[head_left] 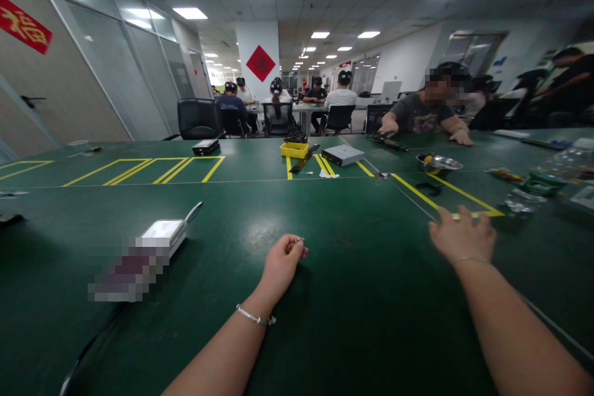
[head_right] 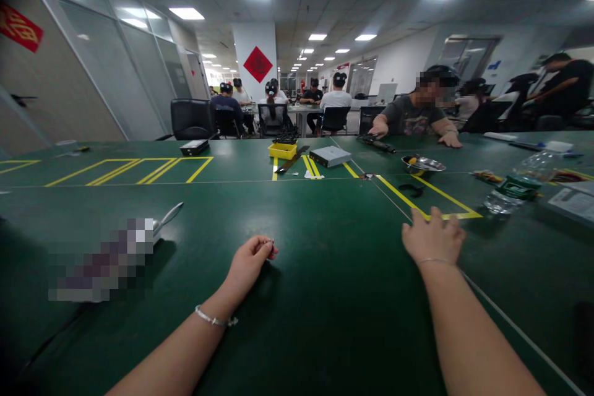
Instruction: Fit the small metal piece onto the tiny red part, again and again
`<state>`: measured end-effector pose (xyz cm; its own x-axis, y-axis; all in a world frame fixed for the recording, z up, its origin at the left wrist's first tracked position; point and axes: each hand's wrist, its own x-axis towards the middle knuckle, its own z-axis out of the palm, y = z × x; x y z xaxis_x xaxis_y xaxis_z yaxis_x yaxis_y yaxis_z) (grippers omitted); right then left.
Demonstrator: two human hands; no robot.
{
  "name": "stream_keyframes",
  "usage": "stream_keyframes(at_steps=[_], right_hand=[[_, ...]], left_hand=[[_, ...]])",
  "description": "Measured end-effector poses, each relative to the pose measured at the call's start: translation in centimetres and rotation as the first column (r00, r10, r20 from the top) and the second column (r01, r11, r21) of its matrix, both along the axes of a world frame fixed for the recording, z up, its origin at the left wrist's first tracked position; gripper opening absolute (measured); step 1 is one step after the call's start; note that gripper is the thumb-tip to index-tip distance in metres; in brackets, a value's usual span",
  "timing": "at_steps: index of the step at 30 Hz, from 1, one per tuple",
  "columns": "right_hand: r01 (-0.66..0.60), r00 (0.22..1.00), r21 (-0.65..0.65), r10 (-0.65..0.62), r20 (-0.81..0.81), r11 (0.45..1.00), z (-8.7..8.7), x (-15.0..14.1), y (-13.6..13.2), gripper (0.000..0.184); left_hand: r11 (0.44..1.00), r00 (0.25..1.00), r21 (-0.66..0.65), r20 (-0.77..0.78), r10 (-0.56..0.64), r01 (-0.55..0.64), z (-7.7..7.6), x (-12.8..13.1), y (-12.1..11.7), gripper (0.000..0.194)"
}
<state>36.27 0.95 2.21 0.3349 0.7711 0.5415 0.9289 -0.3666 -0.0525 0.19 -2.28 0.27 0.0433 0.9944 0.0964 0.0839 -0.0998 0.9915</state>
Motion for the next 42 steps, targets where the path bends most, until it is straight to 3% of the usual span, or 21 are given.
stream_keyframes(at_steps=[2, 5, 8, 13, 18, 21, 23, 27, 30, 33, 36, 42], right_hand=[[0.183, 0.968, -0.094, -0.196, -0.156, 0.979, -1.5, 4.6, -0.3, 0.052], [0.236, 0.898, -0.259, -0.312, -0.310, 0.937, -3.1, 8.4, -0.5, 0.051], [0.197, 0.890, -0.343, -0.315, -0.331, 0.918, -3.5, 9.1, -0.1, 0.034], [0.185, 0.896, -0.367, -0.310, -0.318, 0.912, -2.7, 8.2, 0.3, 0.016], [0.034, 0.921, -0.279, -0.138, -0.364, 0.960, -1.5, 5.3, 0.6, 0.020], [-0.157, 0.894, -0.131, 0.085, -0.440, 0.979, -0.9, 1.5, 1.1, 0.016], [-0.282, 0.848, -0.057, 0.221, -0.482, 0.958, -0.5, -1.5, 1.3, 0.013], [-0.507, 0.657, -0.010, 0.378, -0.652, 0.862, 0.1, -7.8, 1.1, 0.015], [-0.661, 0.409, 0.053, 0.419, -0.811, 0.748, 0.5, -12.0, 0.4, 0.019], [-0.730, 0.181, 0.128, 0.370, -0.911, 0.671, 0.7, -15.2, -0.6, 0.017], [-0.739, 0.029, 0.183, 0.303, -0.953, 0.649, 0.6, -16.9, -1.2, 0.016], [-0.691, -0.241, 0.252, 0.113, -0.964, 0.677, 0.6, -18.1, -2.0, 0.023]], left_hand=[[1.000, 1.000, -0.005, -0.014, 0.008, -0.008, 0.0, 0.0, 0.0, 0.019], [1.000, 0.999, -0.014, -0.048, 0.015, -0.016, 0.3, 0.0, -0.1, 0.020], [1.000, 0.997, -0.009, -0.078, 0.016, -0.017, 0.6, 0.0, -0.2, 0.020], [1.000, 0.996, 0.001, -0.088, 0.011, -0.011, 0.9, -0.1, -0.4, 0.022], [1.000, 0.997, -0.008, -0.081, -0.003, 0.003, 0.6, -0.1, -0.3, 0.023], [1.000, 0.995, 0.000, -0.096, -0.002, 0.002, 0.7, -0.1, -0.3, 0.025], [1.000, 0.994, 0.002, -0.112, 0.004, -0.004, 0.8, -0.1, -0.3, 0.025], [1.000, 0.992, -0.013, -0.129, 0.003, -0.005, 1.0, 0.0, -0.5, 0.027], [1.000, 0.988, -0.002, -0.154, -0.001, 0.001, 0.9, 0.0, -0.5, 0.026], [0.999, 0.981, 0.040, -0.194, 0.004, 0.003, 0.7, 0.0, -0.4, 0.026], [0.997, 0.972, 0.070, -0.236, 0.006, 0.011, 0.6, 0.0, -0.4, 0.027], [0.998, 0.965, 0.058, -0.263, -0.020, 0.037, 0.9, 0.0, -0.6, 0.028]])
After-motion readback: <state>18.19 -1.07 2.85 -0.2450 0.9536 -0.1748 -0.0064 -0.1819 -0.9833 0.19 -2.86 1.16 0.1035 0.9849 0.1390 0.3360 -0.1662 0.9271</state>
